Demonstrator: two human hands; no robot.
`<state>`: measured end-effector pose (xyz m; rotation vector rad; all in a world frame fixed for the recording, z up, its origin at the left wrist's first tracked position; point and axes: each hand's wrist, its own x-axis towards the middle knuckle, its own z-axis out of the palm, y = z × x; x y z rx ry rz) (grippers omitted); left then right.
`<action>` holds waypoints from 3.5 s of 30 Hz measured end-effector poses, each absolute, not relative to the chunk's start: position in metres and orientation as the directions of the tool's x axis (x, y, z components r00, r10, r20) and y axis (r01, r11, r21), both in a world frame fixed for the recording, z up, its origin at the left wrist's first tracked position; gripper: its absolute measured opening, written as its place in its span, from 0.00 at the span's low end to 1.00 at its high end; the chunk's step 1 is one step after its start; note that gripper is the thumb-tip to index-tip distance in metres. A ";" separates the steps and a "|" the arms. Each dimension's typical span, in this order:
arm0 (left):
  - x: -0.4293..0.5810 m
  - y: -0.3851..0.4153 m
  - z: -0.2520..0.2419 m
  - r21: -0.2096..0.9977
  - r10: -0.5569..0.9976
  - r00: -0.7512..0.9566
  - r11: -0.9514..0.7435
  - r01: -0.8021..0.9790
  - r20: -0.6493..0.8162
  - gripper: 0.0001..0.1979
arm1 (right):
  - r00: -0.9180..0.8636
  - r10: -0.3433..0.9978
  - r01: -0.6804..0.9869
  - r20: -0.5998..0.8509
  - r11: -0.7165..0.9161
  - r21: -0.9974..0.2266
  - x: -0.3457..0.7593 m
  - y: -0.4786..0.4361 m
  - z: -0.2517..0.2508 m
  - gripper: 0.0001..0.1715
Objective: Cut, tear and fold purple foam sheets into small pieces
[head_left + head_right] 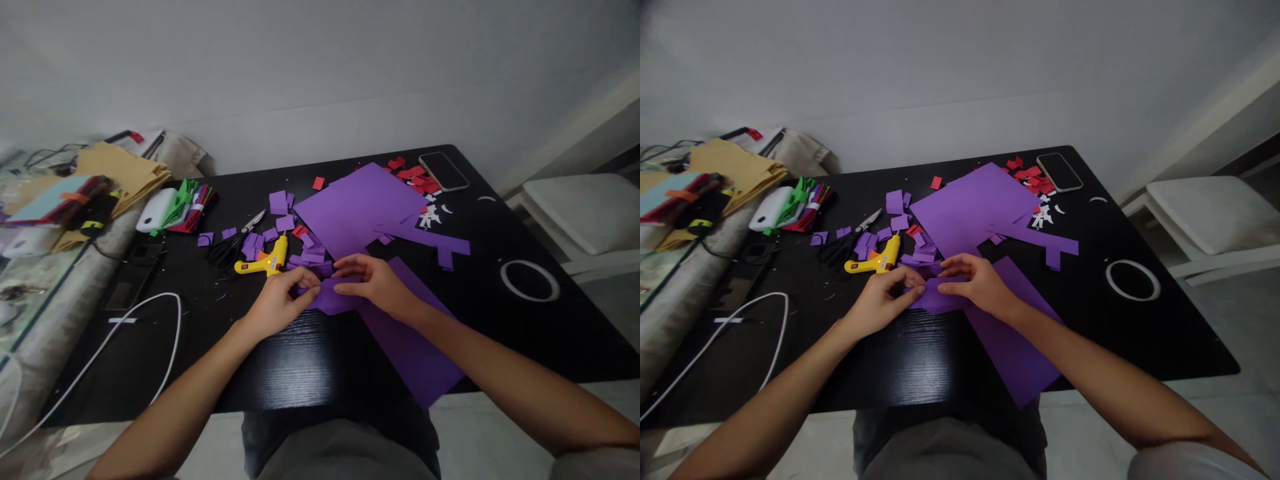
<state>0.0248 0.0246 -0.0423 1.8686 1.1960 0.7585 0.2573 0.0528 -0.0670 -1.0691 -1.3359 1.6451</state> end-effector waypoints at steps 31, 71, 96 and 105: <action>0.031 0.027 -0.043 0.993 0.976 0.209 0.034 0.112 -0.057 0.05 | -0.332 0.933 -0.067 -0.140 -0.172 -0.983 0.255 0.044 -0.054 0.10; 0.021 0.026 -0.043 0.874 0.908 0.369 -0.335 0.351 0.200 0.07 | -0.410 0.908 0.038 -0.086 -0.077 -0.996 0.254 0.045 -0.053 0.13; 0.019 0.025 -0.038 0.855 0.878 0.475 -0.289 0.430 0.058 0.13 | -0.316 0.947 0.108 -0.059 -0.026 -0.994 0.256 0.042 -0.046 0.11; 0.022 0.026 -0.038 0.927 0.871 0.479 -0.084 0.366 -0.110 0.14 | -0.305 0.952 0.128 -0.021 0.019 -0.992 0.253 0.038 -0.047 0.10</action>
